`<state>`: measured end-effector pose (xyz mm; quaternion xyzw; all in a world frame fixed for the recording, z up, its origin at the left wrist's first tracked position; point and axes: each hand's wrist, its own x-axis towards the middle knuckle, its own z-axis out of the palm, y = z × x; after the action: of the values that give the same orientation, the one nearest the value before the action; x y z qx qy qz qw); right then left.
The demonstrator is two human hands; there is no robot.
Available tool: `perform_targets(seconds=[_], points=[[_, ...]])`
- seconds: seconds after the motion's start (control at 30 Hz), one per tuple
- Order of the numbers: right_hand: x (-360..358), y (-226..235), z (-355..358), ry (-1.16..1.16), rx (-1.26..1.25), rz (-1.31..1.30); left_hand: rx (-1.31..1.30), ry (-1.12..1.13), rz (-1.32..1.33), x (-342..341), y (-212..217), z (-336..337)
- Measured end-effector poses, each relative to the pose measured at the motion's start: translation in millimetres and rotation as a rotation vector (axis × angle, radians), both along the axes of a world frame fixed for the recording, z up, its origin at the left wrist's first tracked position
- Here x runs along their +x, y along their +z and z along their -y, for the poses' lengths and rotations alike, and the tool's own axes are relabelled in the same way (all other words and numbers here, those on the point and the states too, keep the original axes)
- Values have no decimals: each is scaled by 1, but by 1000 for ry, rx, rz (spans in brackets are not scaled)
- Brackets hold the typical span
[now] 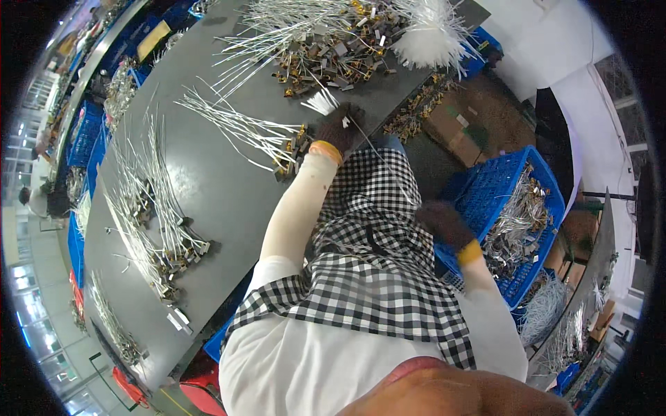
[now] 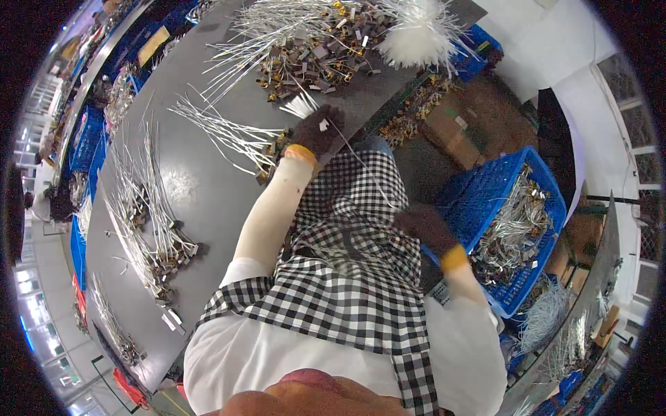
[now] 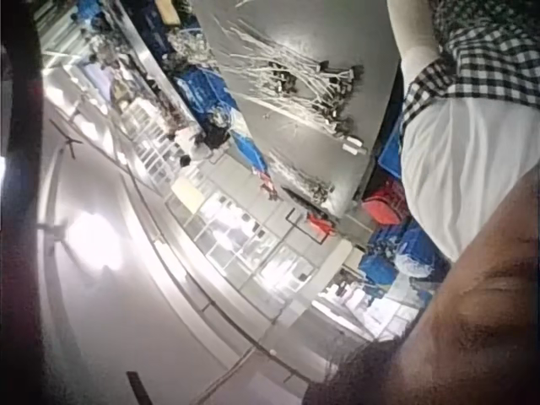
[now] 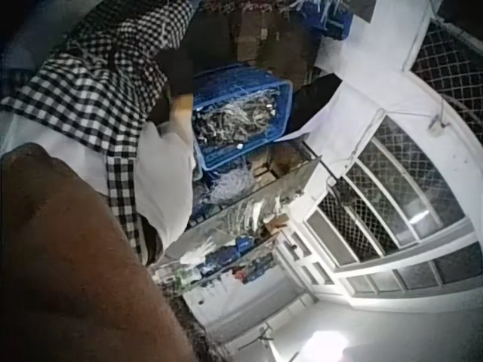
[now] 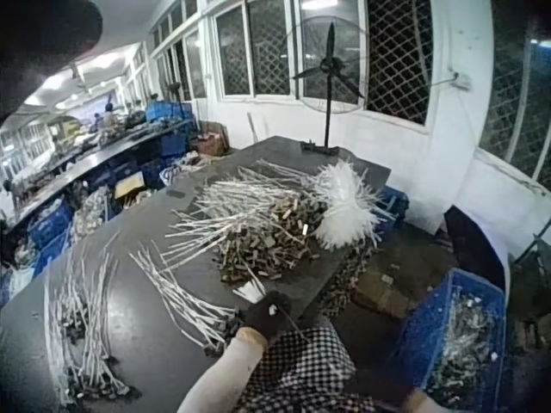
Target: Bundling and assembling electronic wire harnesses with connectors at a workstation.
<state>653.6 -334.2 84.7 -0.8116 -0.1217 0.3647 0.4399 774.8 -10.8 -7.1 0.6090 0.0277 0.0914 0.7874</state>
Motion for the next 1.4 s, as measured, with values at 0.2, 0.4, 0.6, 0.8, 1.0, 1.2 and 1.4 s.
perform_targets(seconds=[0.2,0.4,0.6,0.8,1.0,1.2,1.4], points=[[-59,-29,148,527,-224,541,306,63,159,34,12,-44],[-92,-39,149,348,-165,643,-799,41,-62,36,37,-56],[-91,-43,173,449,-73,722,-893,29,-23,18,67,-58],[-98,-42,163,10,-45,163,-1018,11,-51,15,68,-70],[-81,-32,115,315,-19,744,-915,-5,-73,-13,99,-58],[-27,-8,-23,-99,346,-43,-832,-356,-160,-76,93,-37],[18,16,-137,31,526,97,825,-214,170,-154,158,-21]])
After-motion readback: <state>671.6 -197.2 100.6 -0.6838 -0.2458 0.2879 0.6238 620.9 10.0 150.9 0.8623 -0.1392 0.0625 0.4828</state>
